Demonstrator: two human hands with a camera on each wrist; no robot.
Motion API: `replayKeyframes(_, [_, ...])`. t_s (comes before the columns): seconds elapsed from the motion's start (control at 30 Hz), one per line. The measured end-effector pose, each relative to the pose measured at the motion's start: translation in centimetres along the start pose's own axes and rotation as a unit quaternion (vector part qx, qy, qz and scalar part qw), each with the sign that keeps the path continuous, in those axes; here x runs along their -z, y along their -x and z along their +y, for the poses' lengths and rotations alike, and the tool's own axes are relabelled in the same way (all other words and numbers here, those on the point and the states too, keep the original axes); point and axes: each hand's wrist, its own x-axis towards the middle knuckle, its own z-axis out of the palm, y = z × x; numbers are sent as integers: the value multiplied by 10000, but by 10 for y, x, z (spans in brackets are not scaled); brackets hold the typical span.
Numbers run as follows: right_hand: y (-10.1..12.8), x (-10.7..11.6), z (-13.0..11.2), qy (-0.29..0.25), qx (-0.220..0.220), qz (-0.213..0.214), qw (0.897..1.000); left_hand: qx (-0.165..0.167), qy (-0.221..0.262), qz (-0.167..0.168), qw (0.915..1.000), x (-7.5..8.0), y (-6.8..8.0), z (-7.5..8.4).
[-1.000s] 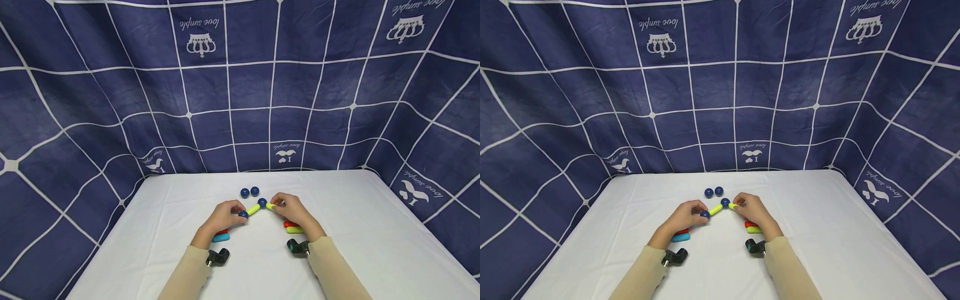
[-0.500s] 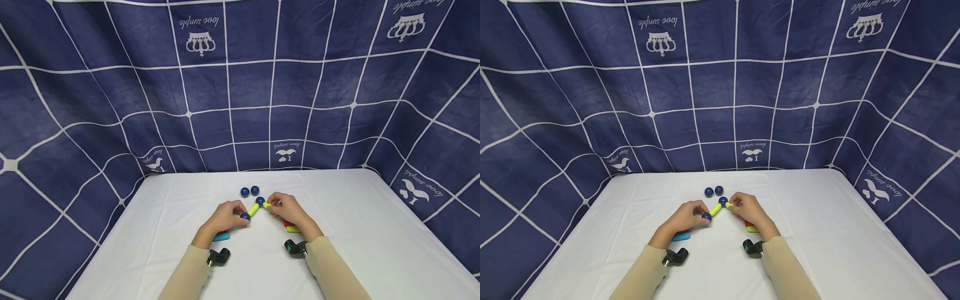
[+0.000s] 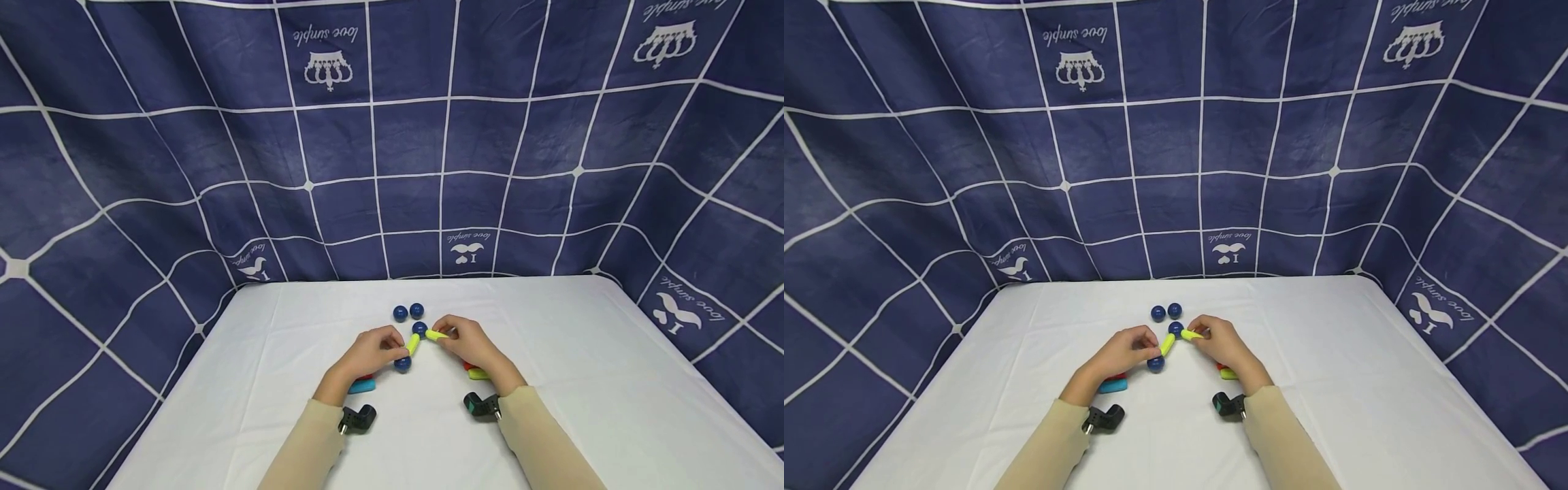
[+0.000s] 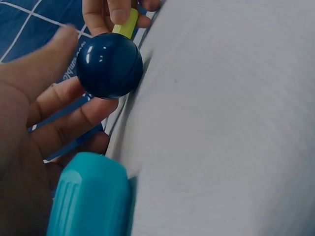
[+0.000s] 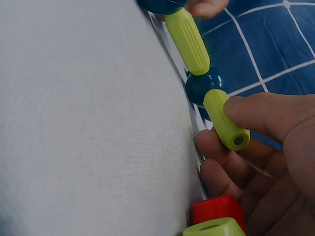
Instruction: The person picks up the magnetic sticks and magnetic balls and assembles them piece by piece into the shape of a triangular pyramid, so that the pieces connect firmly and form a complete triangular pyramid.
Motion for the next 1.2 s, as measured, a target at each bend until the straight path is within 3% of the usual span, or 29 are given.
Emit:
replayKeyframes(0.13, [1,-2,-3,-61,240,-76,9997,124,332,202,9992,-2,0,2])
replayKeyframes(0.43, [1,-8,-8,-16,598,-112,9981,580,352,554,9962,-9,-3,3])
replayKeyframes(0.9, [2,-10,-12,27,413,14,9991,549,294,223,9978,-7,-4,3])
replayKeyframes(1.2, [5,22,-3,130,343,-589,9976,621,389,272,9969,-7,-4,0])
